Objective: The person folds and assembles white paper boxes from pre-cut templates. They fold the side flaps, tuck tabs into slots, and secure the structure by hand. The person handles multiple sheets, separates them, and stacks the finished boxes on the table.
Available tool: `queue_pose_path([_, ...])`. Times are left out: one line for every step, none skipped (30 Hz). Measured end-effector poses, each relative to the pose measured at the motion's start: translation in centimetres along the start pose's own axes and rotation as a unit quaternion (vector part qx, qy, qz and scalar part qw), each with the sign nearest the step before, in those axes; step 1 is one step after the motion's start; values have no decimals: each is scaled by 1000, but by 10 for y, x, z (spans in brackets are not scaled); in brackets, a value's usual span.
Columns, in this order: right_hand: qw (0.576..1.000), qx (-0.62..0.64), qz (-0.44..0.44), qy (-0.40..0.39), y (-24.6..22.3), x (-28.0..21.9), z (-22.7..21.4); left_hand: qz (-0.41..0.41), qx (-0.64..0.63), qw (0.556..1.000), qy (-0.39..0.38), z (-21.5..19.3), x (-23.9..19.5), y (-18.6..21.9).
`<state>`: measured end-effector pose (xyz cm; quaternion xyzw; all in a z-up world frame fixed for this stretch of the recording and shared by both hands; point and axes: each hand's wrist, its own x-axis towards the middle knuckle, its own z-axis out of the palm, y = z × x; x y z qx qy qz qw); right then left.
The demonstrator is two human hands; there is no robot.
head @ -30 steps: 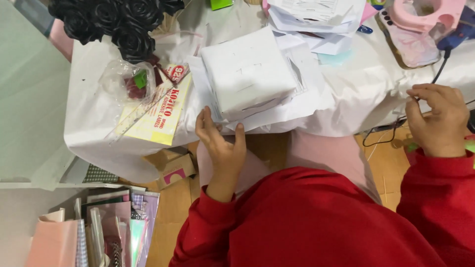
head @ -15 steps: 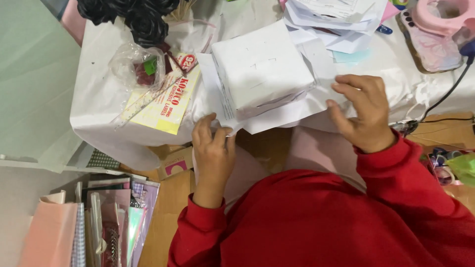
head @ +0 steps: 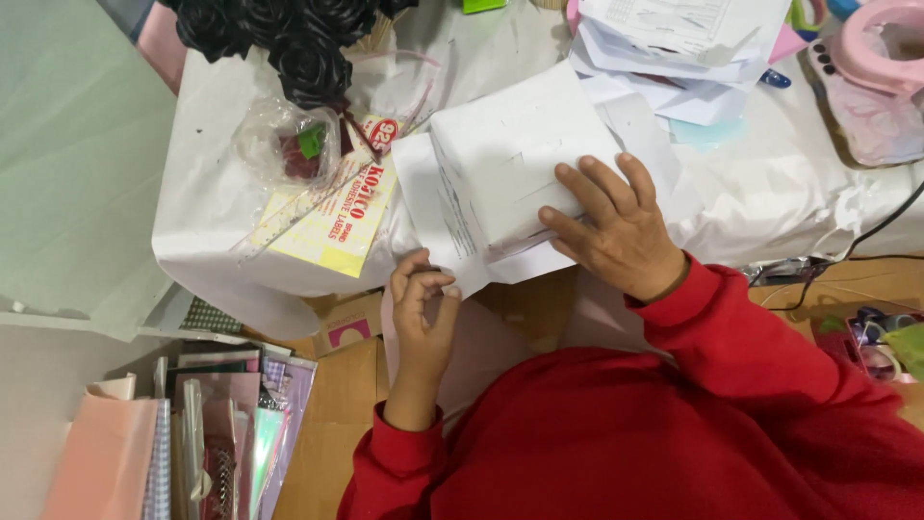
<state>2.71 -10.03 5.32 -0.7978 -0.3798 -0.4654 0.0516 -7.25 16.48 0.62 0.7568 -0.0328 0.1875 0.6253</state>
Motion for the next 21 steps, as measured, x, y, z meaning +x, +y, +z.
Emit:
queue_pose_path([1000, -5, 0, 2, 1, -1, 1, 5, -2, 1000, -2, 6, 3, 0])
queue_pose_path([1000, -2, 3, 10, 1, -1, 1, -35, -18, 998, 50, 12, 6, 0])
queue_pose_path([1000, 0, 5, 19, 2, -2, 2, -75, -34, 991, 102, 17, 9, 0])
queue_pose_path([1000, -4, 4, 24, 4, -3, 1, -69, -36, 992, 102, 25, 8, -12])
queue_pose_path([999, 26, 15, 32, 7, -5, 0, -104, -99, 982, 125, 32, 7, -24])
queue_pose_path([997, 57, 26, 40, 9, -6, -2, -140, -160, 966, 148, 39, 5, -36])
queue_pose_path([997, 54, 24, 44, 13, -5, -7, -135, -162, 966, 148, 40, 8, -18])
queue_pose_path([989, 110, 75, 66, 16, -4, -14, -193, -192, 955, 119, 40, 9, -1])
queue_pose_path([974, 166, 126, 88, 19, -4, -19, -249, -222, 939, 88, 41, 10, 16])
queue_pose_path([974, 166, 124, 88, 25, -6, -25, -248, -223, 938, 89, 39, 12, 24])
queue_pose_path([945, 237, 191, 117, 31, -8, -31, -289, -227, 927, 73, 38, 14, 32])
queue_pose_path([906, 305, 257, 144, 36, -11, -37, -332, -229, 913, 57, 36, 15, 39])
queue_pose_path([906, 305, 256, 143, 40, -28, -40, -332, -230, 913, 57, 31, 14, 36])
queue_pose_path([919, 241, 264, 168, 45, -44, -43, -301, -218, 927, 51, 27, 15, 33])
queue_pose_path([927, 176, 271, 193, 50, -61, -47, -269, -205, 940, 45, 23, 15, 30])
queue_pose_path([927, 174, 270, 194, 57, -78, -45, -267, -206, 940, 43, 7, 13, 21])
queue_pose_path([939, 85, 267, 198, 65, -96, -44, -226, -197, 953, 40, -8, 10, 12])
queue_pose_path([944, -4, 261, 201, 72, -114, -42, -184, -188, 964, 37, -23, 8, 3])
queue_pose_path([944, -7, 261, 203, 70, -101, -56, -182, -189, 964, 35, -46, 4, 14])
queue_pose_path([946, 1, 249, 205, 68, -89, -71, -141, -196, 969, 57, -68, -1, 25])
queue_pose_path([949, 9, 237, 208, 65, -78, -86, -100, -202, 971, 79, -91, -7, 36])
